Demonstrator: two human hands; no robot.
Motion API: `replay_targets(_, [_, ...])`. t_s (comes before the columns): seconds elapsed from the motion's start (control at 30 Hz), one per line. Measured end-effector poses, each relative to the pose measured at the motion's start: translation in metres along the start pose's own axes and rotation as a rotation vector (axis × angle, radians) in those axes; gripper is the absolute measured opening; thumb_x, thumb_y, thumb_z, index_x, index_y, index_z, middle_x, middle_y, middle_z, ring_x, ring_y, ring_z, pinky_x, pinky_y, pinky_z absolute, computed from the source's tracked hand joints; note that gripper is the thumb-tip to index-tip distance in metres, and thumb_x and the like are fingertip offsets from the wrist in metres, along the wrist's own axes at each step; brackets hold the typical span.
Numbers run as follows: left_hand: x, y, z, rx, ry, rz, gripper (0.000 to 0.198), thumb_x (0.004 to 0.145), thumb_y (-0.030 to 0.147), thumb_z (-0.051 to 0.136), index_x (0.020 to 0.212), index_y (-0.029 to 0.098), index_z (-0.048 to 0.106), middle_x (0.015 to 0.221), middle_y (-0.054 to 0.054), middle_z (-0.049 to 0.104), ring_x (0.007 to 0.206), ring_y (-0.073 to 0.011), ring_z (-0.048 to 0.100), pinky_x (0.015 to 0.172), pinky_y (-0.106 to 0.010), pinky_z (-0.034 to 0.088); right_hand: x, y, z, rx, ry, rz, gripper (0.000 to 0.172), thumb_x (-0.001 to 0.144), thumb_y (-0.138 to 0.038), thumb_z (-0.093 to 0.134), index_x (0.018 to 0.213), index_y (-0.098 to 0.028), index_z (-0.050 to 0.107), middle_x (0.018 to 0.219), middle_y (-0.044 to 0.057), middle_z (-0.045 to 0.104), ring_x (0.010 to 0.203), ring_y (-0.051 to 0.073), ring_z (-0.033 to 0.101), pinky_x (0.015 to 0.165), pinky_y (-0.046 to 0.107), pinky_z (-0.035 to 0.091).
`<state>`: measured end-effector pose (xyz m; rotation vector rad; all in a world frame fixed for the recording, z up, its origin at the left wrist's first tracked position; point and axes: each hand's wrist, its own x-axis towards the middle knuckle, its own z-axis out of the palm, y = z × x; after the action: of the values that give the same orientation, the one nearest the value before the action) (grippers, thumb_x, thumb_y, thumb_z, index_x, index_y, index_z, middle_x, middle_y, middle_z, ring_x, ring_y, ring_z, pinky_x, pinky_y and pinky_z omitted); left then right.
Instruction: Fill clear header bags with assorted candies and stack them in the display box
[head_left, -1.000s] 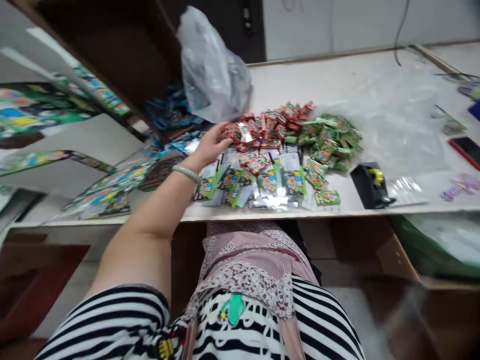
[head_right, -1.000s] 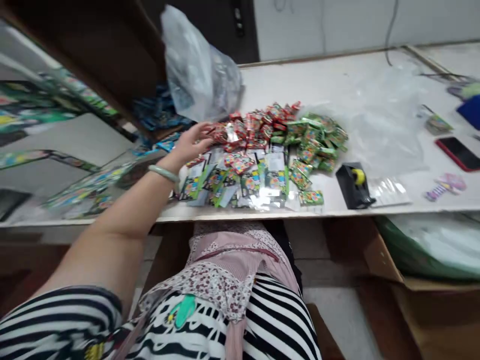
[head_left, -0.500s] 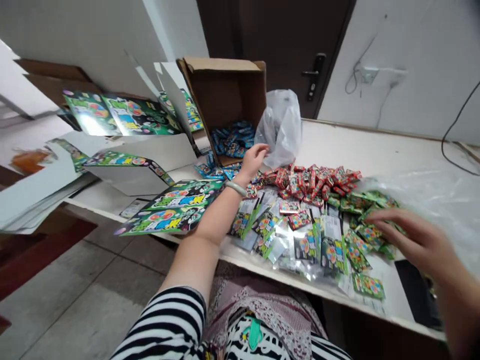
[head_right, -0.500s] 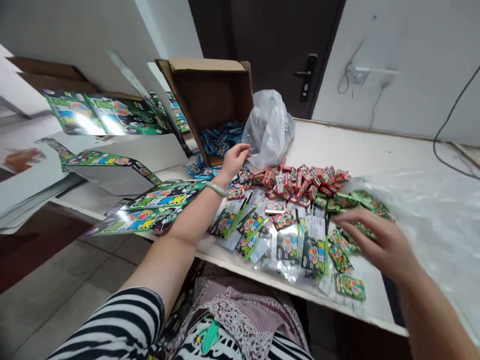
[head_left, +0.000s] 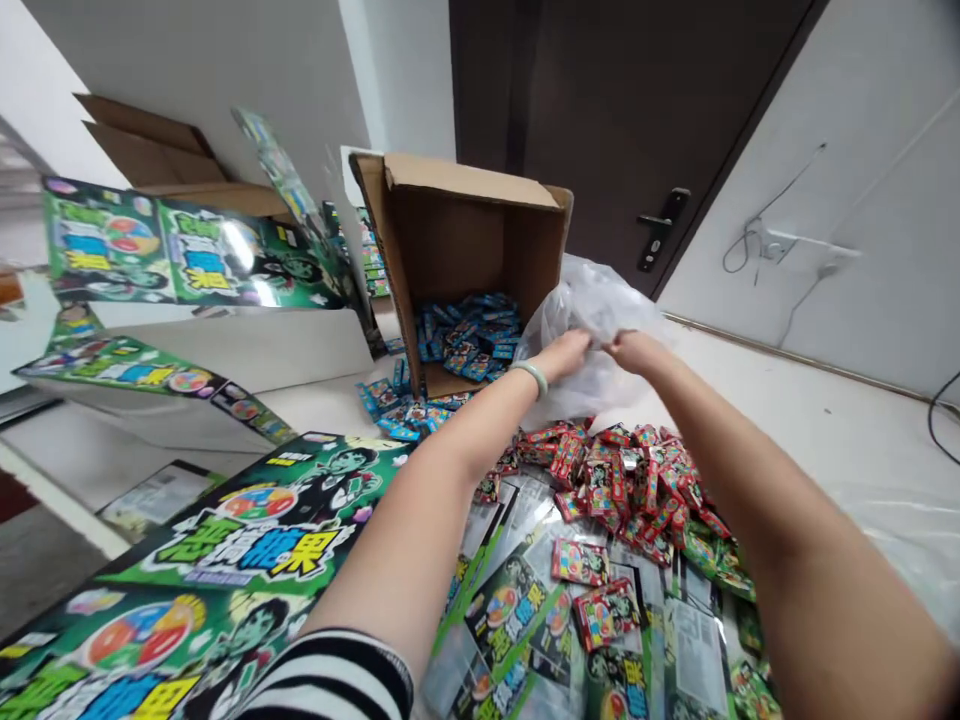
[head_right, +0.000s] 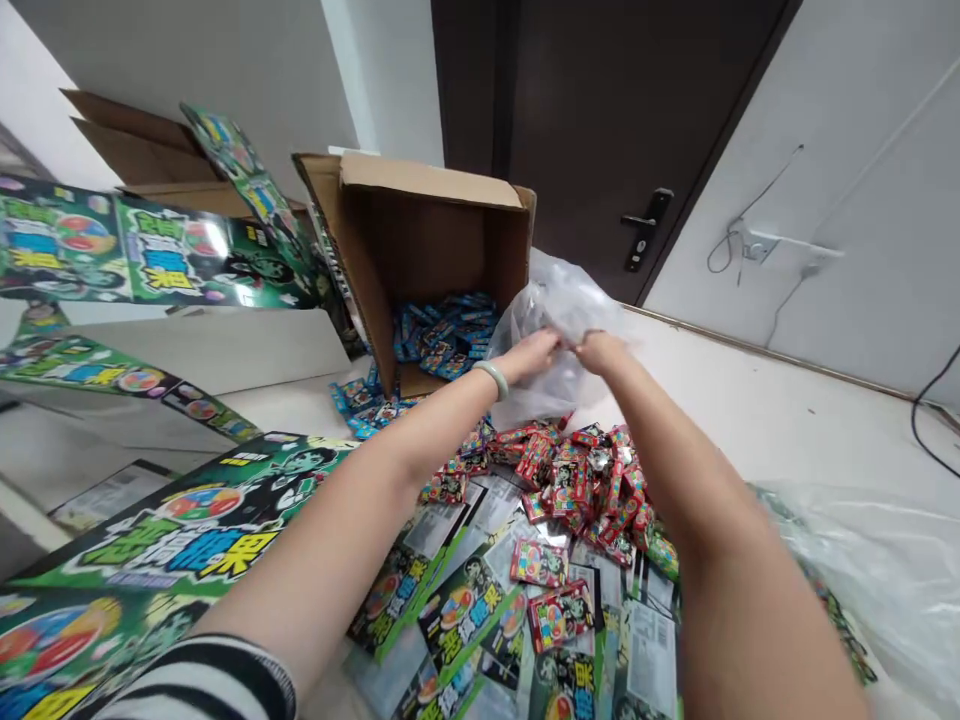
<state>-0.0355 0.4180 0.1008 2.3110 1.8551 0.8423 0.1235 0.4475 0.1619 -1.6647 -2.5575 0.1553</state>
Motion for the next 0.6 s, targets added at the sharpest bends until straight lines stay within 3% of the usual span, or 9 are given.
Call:
replay_targets(0.07, [0.002, -0.009, 0.001, 0.034, -0.037, -0.049, 0.032, 0.092, 0.020, 0.064, 0.123, 0.012, 0.062, 0.133, -0.017, 0.060, 0.128, -0.0276, 0.056, 0.110, -0.042, 0.046, 0.001, 0.055, 0.004, -0.094, -0.048, 0.120, 0.043, 0.081, -0.047, 0.072, 0.108, -0.013, 0.070, 0.127, 0.023, 0.066, 0.131, 0.045, 0.050, 0.109, 0.073, 0.025])
replay_targets(0.17, [0.002, -0.017, 0.001, 0.074, -0.042, -0.154, 0.065, 0.087, 0.025, 0.069, 0.143, 0.005, 0.044, 0.156, -0.027, 0.036, 0.144, -0.0386, 0.039, 0.117, -0.050, 0.036, -0.008, 0.121, 0.019, -0.290, -0.067, 0.169, 0.045, 0.078, -0.047, 0.077, 0.109, -0.015, 0.073, 0.143, 0.024, 0.056, 0.148, 0.046, 0.025, 0.114, 0.072, 0.009])
replay_targets(0.23, [-0.001, -0.015, 0.001, 0.095, -0.043, -0.242, 0.080, 0.086, 0.033, 0.071, 0.152, 0.008, 0.032, 0.164, -0.026, 0.021, 0.149, -0.0408, 0.031, 0.119, -0.052, 0.032, -0.015, 0.142, 0.033, -0.281, -0.076, 0.200, 0.043, 0.077, -0.040, 0.078, 0.112, -0.016, 0.072, 0.147, 0.024, 0.052, 0.149, 0.045, 0.024, 0.114, 0.071, 0.011])
replay_targets(0.3, [-0.006, -0.011, 0.002, 0.132, -0.034, -0.298, 0.082, 0.084, 0.036, 0.073, 0.151, 0.011, 0.034, 0.164, -0.024, 0.024, 0.149, -0.0404, 0.031, 0.117, -0.051, 0.034, -0.018, 0.143, 0.046, -0.238, -0.089, 0.225, 0.038, 0.077, -0.034, 0.077, 0.111, -0.016, 0.073, 0.141, 0.023, 0.058, 0.143, 0.044, 0.038, 0.113, 0.070, 0.018])
replay_targets(0.4, [-0.011, -0.004, 0.005, 0.156, -0.080, -0.199, 0.048, 0.092, 0.038, 0.061, 0.132, 0.010, 0.057, 0.142, -0.023, 0.056, 0.134, -0.0367, 0.050, 0.108, -0.045, 0.043, -0.008, 0.122, 0.056, -0.170, -0.063, 0.195, 0.032, 0.091, -0.036, 0.058, 0.112, -0.016, 0.071, 0.125, 0.020, 0.069, 0.127, 0.035, 0.058, 0.111, 0.057, 0.035])
replay_targets(0.5, [-0.007, 0.001, 0.013, 0.118, -0.241, -0.040, 0.030, 0.093, 0.042, 0.060, 0.099, 0.016, 0.074, 0.109, -0.014, 0.073, 0.110, -0.0293, 0.066, 0.097, -0.035, 0.050, 0.013, 0.093, 0.059, -0.021, 0.015, 0.199, 0.052, 0.098, -0.048, 0.042, 0.134, -0.013, 0.056, 0.127, 0.019, 0.068, 0.119, 0.028, 0.064, 0.102, 0.041, 0.046])
replay_targets(0.53, [-0.003, 0.002, 0.015, 0.115, -0.281, -0.009, 0.025, 0.088, 0.040, 0.066, 0.094, 0.017, 0.075, 0.106, -0.012, 0.074, 0.109, -0.0286, 0.066, 0.096, -0.034, 0.050, 0.021, 0.085, 0.060, 0.048, 0.034, 0.234, 0.061, 0.096, -0.053, 0.047, 0.139, -0.010, 0.050, 0.130, 0.021, 0.065, 0.120, 0.029, 0.063, 0.101, 0.039, 0.048])
replay_targets(0.6, [0.008, 0.002, 0.017, 0.133, -0.289, 0.037, 0.026, 0.083, 0.029, 0.070, 0.106, 0.017, 0.074, 0.122, -0.014, 0.069, 0.124, -0.0314, 0.059, 0.106, -0.036, 0.045, 0.035, 0.073, 0.063, 0.170, 0.045, 0.320, 0.080, 0.085, -0.054, 0.064, 0.143, -0.004, 0.042, 0.133, 0.026, 0.062, 0.122, 0.033, 0.062, 0.100, 0.040, 0.048])
